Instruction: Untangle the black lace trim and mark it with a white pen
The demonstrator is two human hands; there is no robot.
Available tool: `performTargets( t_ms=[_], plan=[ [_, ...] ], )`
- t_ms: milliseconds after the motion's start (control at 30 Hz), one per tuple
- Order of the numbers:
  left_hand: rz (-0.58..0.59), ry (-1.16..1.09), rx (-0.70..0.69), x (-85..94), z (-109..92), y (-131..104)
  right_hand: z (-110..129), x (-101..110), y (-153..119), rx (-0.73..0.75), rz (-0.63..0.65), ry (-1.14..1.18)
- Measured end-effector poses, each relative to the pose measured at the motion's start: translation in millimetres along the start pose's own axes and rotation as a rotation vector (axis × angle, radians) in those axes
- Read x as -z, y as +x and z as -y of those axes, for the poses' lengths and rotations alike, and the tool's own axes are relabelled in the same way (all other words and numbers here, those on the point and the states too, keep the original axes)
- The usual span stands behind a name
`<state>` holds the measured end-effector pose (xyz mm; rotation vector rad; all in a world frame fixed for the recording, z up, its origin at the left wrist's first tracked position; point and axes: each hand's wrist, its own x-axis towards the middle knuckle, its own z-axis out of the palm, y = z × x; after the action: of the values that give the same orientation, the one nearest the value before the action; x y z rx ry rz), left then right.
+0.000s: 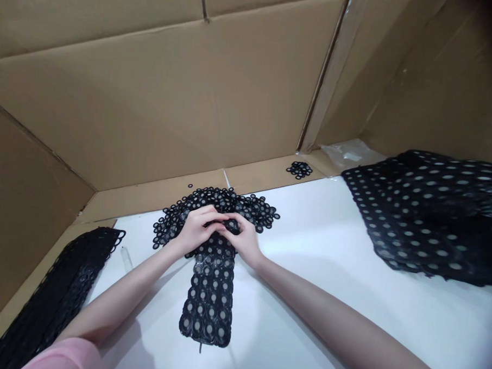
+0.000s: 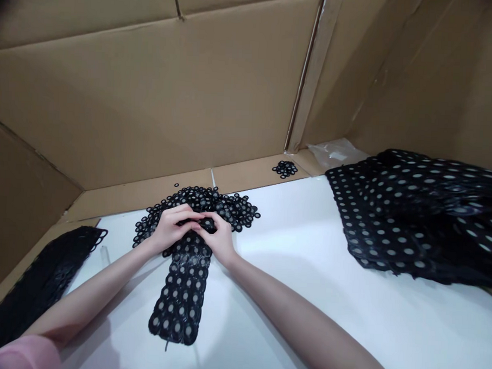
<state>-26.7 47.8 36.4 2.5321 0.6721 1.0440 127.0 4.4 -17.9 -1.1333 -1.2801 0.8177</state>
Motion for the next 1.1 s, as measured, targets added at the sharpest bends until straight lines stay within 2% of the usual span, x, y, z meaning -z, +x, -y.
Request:
performTargets(
  t_ms=[100, 333, 533, 700, 833, 967, 1100],
  plan=[
    [-0.062, 0.001, 0.001, 0.0, 0.4, -0.8, 1.7, -0.8, -0.5, -0.022, -0.003, -0.017],
    [-0.004, 0.023, 0.012, -1.4, 1.8, -3.7, -1.9, -0.3, 0.4, -0.020, 0.050, 0.035],
    [-0.067, 0.022, 0.064, -6.7, -3.5, -0.2, -3.5, -0.6, 0.9, -0.009, 0.048, 0.025],
    [0.009, 0.192, -0.144, -7.9, -2.7, 0.0, -5.3, -0.1, 0.6, -0.010, 0.065, 0.002],
    [-0.039, 0.361, -0.253, -15.1, -2.0, -4.0, -5.4, -0.3, -0.2, 0.000, 0.067, -0.011],
    [-0.077, 0.379, -0.216, -21.8, -5.8, -3.7, -3.4, 0.1, -0.3, 0.011, 0.082, -0.019],
    [-0.071, 0.304, -0.103, -23.2, -9.8, -0.2, -2.4, 0.5, 0.3, 0.023, 0.092, -0.019]
  ],
)
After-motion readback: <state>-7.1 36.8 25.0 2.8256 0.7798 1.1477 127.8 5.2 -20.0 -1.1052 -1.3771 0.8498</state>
